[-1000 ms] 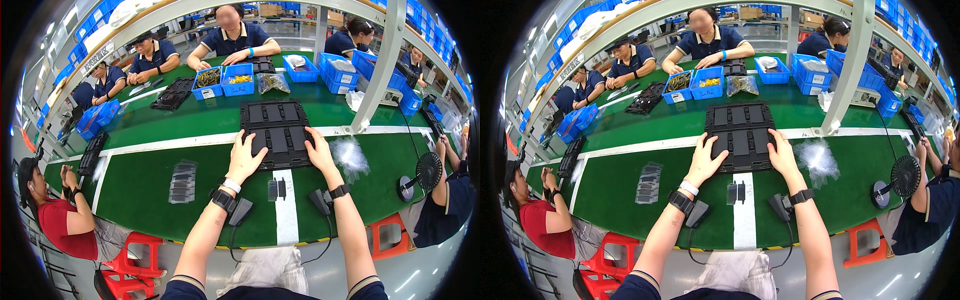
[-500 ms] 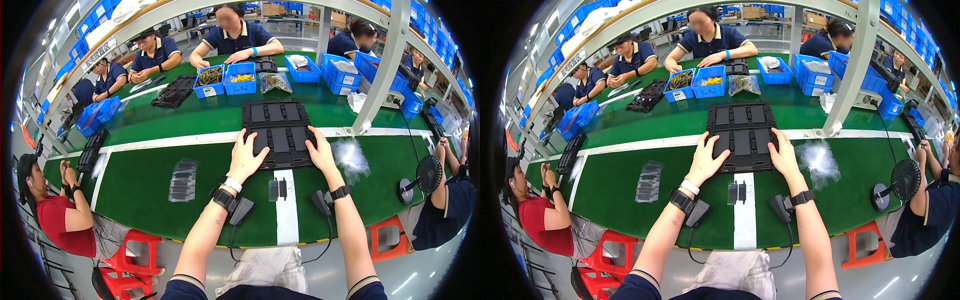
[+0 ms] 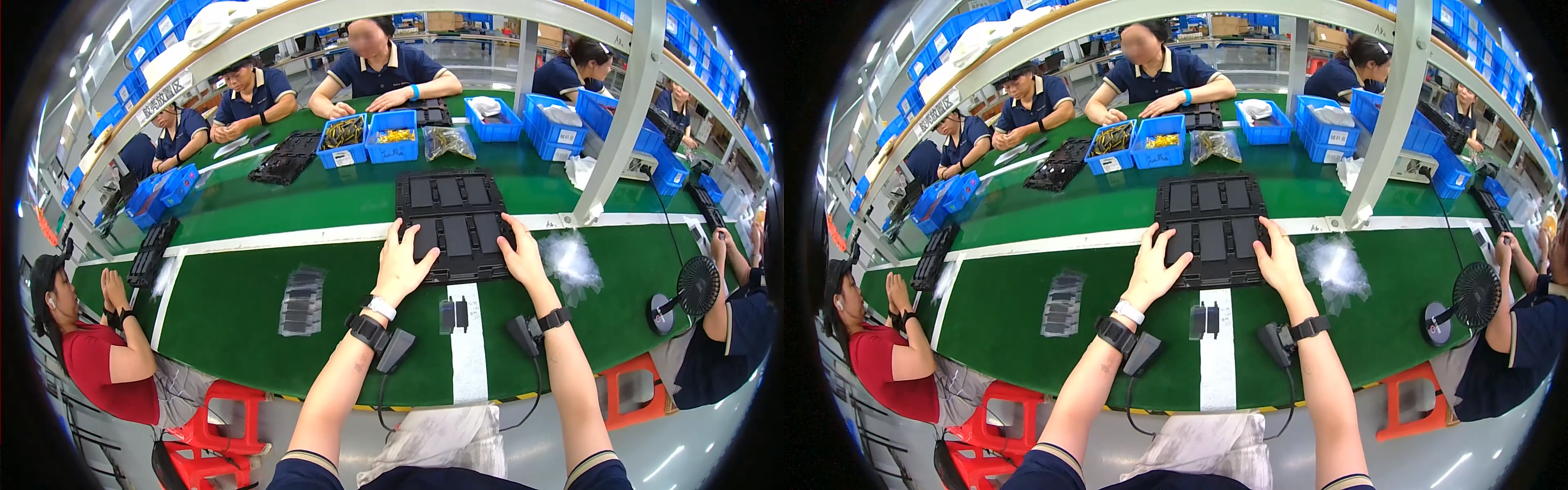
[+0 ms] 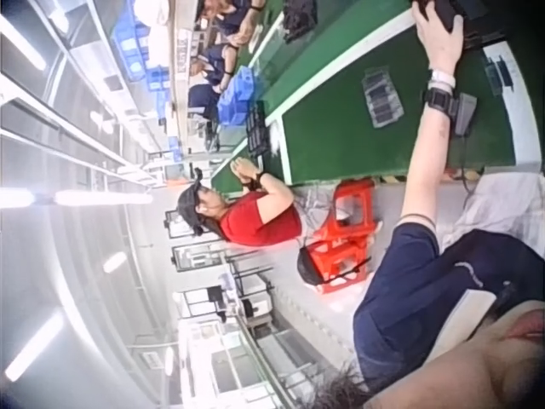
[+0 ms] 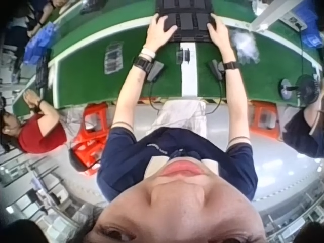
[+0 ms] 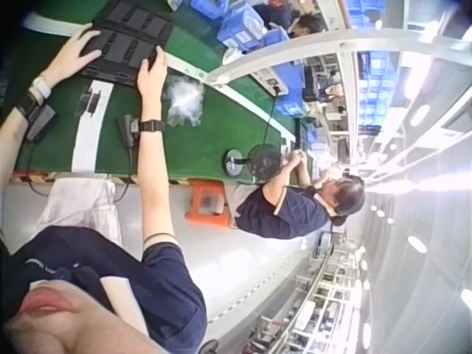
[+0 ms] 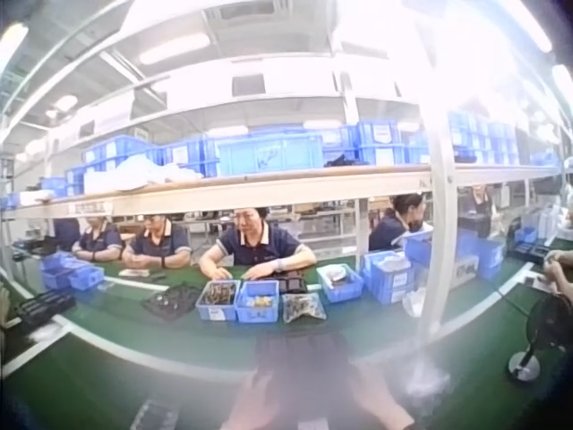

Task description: Assembling plastic frames and electronic components on a factory production line.

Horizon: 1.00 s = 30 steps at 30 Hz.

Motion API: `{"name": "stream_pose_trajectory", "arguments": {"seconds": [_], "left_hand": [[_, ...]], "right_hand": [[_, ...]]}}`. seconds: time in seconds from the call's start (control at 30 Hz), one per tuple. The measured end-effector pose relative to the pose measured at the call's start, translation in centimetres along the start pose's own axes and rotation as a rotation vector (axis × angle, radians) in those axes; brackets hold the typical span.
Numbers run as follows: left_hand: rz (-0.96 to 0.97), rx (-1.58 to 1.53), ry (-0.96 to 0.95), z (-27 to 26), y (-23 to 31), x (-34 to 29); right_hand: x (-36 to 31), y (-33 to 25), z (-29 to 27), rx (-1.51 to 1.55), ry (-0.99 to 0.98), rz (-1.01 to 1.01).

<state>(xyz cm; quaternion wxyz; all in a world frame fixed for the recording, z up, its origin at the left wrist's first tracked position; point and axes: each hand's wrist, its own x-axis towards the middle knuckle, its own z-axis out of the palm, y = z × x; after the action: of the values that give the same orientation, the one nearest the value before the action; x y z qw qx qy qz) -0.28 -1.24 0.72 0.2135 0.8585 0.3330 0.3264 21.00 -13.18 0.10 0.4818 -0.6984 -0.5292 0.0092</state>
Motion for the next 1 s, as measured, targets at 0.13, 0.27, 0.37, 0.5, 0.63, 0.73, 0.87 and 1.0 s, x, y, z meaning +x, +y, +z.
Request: {"name": "stream_pose_trajectory", "arguments": {"seconds": [0.13, 0.27, 0.37, 0.5, 0.63, 0.73, 0.87, 1.0], "left_hand": [[-0.011, -0.021, -0.003, -0.04, -0.14, -0.09], [0.019, 0.028, 0.02, 0.12, -0.46, 0.01], [0.022, 0.05, 0.015, 0.11, -0.53, -0.09], [0.012, 0.011, 0.0, 0.05, -0.2, 0.11], [0.012, 0.007, -0.002, -0.08, -0.26, 0.08], [0.014, 0.037, -0.001, -0.06, -0.15, -0.13], [0.022, 0.019, 0.003, -0.16, -0.3, 0.04], [0.036, 0.025, 0.008, -0.12, -0.29, 0.02]], "right_hand": [[-0.02, -0.23, 0.1, 0.007, -0.003, -0.006], [0.08, -0.27, 0.06, 0.02, -0.005, -0.011], [-0.01, -0.2, 0.17, 0.018, 0.002, -0.007], [0.12, -0.25, 0.0, 0.032, 0.006, -0.01], [0.06, -0.31, 0.02, 0.039, 0.016, -0.026], [-0.03, -0.24, 0.1, 0.03, 0.011, -0.021], [0.09, -0.53, 0.04, 0.03, 0.009, -0.02], [0.06, -0.52, 0.04, 0.046, 0.017, -0.02]]}}
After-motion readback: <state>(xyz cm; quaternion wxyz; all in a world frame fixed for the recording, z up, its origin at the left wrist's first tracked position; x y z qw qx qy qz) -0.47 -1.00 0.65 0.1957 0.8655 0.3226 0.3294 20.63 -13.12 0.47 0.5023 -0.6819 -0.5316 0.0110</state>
